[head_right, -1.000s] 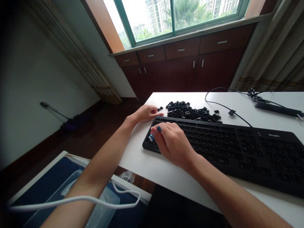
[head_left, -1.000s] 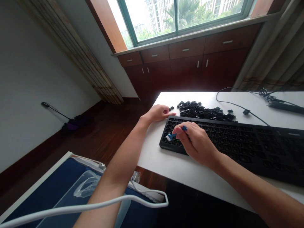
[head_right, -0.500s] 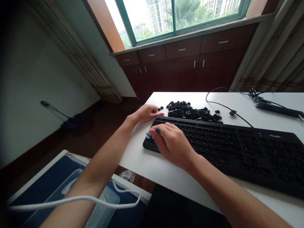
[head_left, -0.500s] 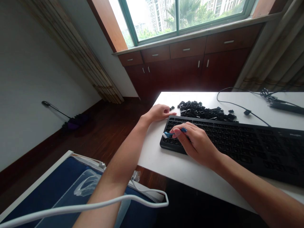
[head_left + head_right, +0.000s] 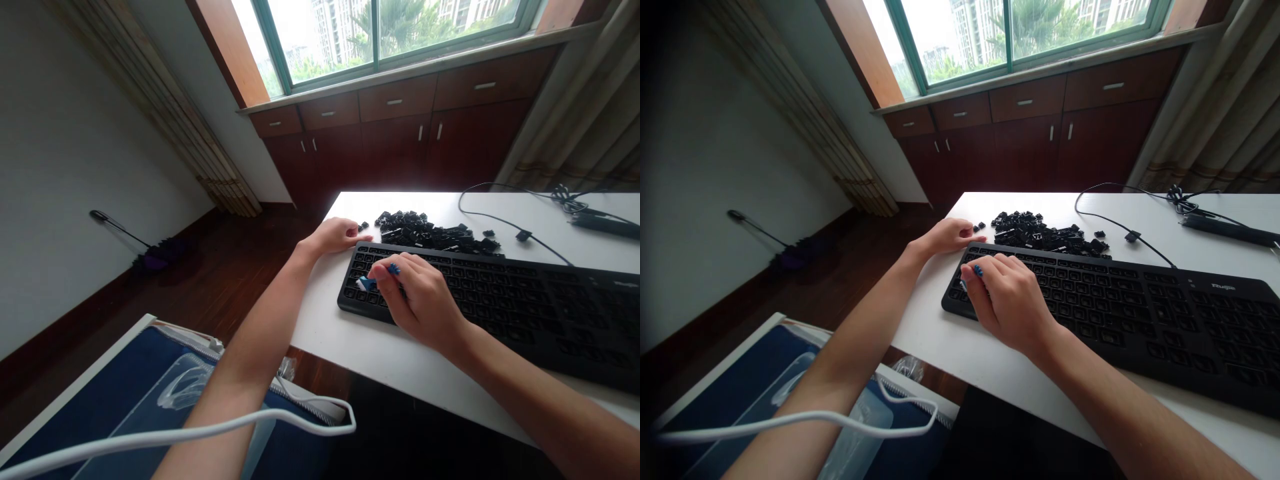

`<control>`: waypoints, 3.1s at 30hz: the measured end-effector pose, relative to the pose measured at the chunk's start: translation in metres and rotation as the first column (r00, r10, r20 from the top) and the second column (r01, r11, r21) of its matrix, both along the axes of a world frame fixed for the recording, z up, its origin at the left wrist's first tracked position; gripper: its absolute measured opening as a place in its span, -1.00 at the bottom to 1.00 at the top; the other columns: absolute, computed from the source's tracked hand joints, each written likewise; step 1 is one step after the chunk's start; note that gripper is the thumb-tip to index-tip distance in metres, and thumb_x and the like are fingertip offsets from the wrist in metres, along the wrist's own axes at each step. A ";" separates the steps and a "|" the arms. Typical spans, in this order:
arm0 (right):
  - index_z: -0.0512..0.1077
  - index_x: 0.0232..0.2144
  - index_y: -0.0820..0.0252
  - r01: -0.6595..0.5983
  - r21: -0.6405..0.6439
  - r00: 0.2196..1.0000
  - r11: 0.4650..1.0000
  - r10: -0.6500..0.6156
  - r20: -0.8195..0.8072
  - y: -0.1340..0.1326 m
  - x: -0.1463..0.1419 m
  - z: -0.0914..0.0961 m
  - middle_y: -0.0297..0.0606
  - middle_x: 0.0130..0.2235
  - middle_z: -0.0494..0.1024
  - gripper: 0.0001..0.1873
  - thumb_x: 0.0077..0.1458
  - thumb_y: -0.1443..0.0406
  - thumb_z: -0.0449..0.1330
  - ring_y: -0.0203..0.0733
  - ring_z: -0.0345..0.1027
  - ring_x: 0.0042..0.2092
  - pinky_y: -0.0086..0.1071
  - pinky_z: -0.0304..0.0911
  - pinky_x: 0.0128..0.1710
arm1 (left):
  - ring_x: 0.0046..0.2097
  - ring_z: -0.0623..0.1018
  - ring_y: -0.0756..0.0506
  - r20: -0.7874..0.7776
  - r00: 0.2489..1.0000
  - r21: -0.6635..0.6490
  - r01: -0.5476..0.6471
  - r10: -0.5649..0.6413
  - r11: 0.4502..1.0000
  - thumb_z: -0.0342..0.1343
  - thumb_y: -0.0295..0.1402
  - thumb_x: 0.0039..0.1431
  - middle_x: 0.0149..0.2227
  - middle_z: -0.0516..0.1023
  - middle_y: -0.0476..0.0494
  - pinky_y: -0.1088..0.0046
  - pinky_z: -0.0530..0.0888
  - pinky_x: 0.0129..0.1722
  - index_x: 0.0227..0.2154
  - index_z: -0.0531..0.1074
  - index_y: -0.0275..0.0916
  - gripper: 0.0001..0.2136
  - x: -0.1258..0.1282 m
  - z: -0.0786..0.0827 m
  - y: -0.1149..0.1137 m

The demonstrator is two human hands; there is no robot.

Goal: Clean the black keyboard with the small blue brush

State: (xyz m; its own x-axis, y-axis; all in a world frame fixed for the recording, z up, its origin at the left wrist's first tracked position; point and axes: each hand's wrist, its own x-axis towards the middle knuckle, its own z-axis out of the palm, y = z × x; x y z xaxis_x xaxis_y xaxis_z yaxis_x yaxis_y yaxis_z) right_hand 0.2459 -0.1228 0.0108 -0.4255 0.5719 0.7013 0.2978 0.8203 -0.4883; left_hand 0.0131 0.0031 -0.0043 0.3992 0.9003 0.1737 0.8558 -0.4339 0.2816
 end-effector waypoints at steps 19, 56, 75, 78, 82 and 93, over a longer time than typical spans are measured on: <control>0.39 -0.39 0.21 -0.082 -0.105 0.994 0.991 0.090 0.069 0.002 0.002 0.004 -0.26 -0.44 0.47 -0.73 0.34 0.27 0.01 -0.24 0.30 -0.38 -0.29 0.24 -0.31 | -0.50 0.22 0.03 -0.008 1.000 -0.007 -0.013 0.013 1.000 0.05 0.21 0.09 -0.57 0.37 -0.02 0.44 0.08 -0.48 -0.61 0.31 -0.26 -0.45 0.001 0.001 -0.001; 0.38 -0.29 0.20 -0.118 -0.021 0.993 0.993 0.118 -0.005 0.008 0.009 0.008 -0.23 -0.34 0.52 -0.83 0.33 0.33 0.01 -0.23 0.34 -0.31 -0.29 0.26 -0.25 | -0.50 0.23 0.04 -0.011 1.000 0.021 -0.009 0.009 1.000 0.07 0.16 0.11 -0.56 0.38 -0.01 0.45 0.09 -0.48 -0.60 0.33 -0.26 -0.48 -0.001 -0.003 0.002; 0.38 -0.33 0.21 -0.113 -0.114 0.992 0.987 0.118 0.043 0.005 0.007 0.003 -0.24 -0.39 0.49 -0.77 0.34 0.28 0.00 -0.25 0.35 -0.34 -0.30 0.26 -0.29 | -0.49 0.24 0.04 -0.016 1.000 0.011 -0.001 0.001 1.000 0.07 0.16 0.11 -0.56 0.37 -0.01 0.46 0.10 -0.47 -0.60 0.33 -0.26 -0.48 -0.001 -0.002 0.002; 0.40 -0.22 0.19 -0.274 -0.244 0.959 0.930 0.282 -0.003 0.002 0.004 0.004 -0.28 -0.31 0.54 -0.78 0.37 0.28 -0.02 -0.29 0.39 -0.27 -0.36 0.30 -0.22 | -0.49 0.24 0.04 -0.021 1.000 0.010 -0.016 0.017 1.000 0.08 0.16 0.11 -0.56 0.38 0.00 0.46 0.10 -0.47 -0.59 0.33 -0.26 -0.48 0.000 -0.002 0.002; 0.40 -0.14 0.19 -0.213 -0.180 0.977 0.960 0.215 -0.011 0.002 0.004 0.007 -0.22 -0.23 0.56 -0.79 0.36 0.27 -0.01 -0.23 0.41 -0.20 -0.29 0.31 -0.15 | -0.50 0.23 0.04 -0.021 1.000 0.007 -0.017 0.017 1.000 0.08 0.16 0.10 -0.56 0.38 0.00 0.46 0.10 -0.47 -0.60 0.33 -0.26 -0.48 0.001 -0.001 0.001; 0.44 -0.07 0.17 -0.249 -0.351 0.968 0.903 0.246 -0.055 0.002 0.002 0.004 -0.26 -0.19 0.56 -0.73 0.37 0.23 -0.01 -0.26 0.42 -0.13 -0.33 0.31 -0.08 | -0.50 0.22 0.05 -0.019 1.000 0.011 -0.019 0.019 1.000 0.09 0.15 0.11 -0.56 0.37 -0.02 0.44 0.10 -0.47 -0.60 0.35 -0.27 -0.48 0.000 -0.003 0.002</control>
State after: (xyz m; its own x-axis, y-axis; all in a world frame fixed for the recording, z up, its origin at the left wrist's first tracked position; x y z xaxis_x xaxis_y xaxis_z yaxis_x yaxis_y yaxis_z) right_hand 0.2476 -0.1212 0.0152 -0.5801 0.6596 0.4779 0.1020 0.6409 -0.7608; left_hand 0.0132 0.0053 -0.0071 0.3852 0.9060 0.1757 0.8692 -0.4201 0.2608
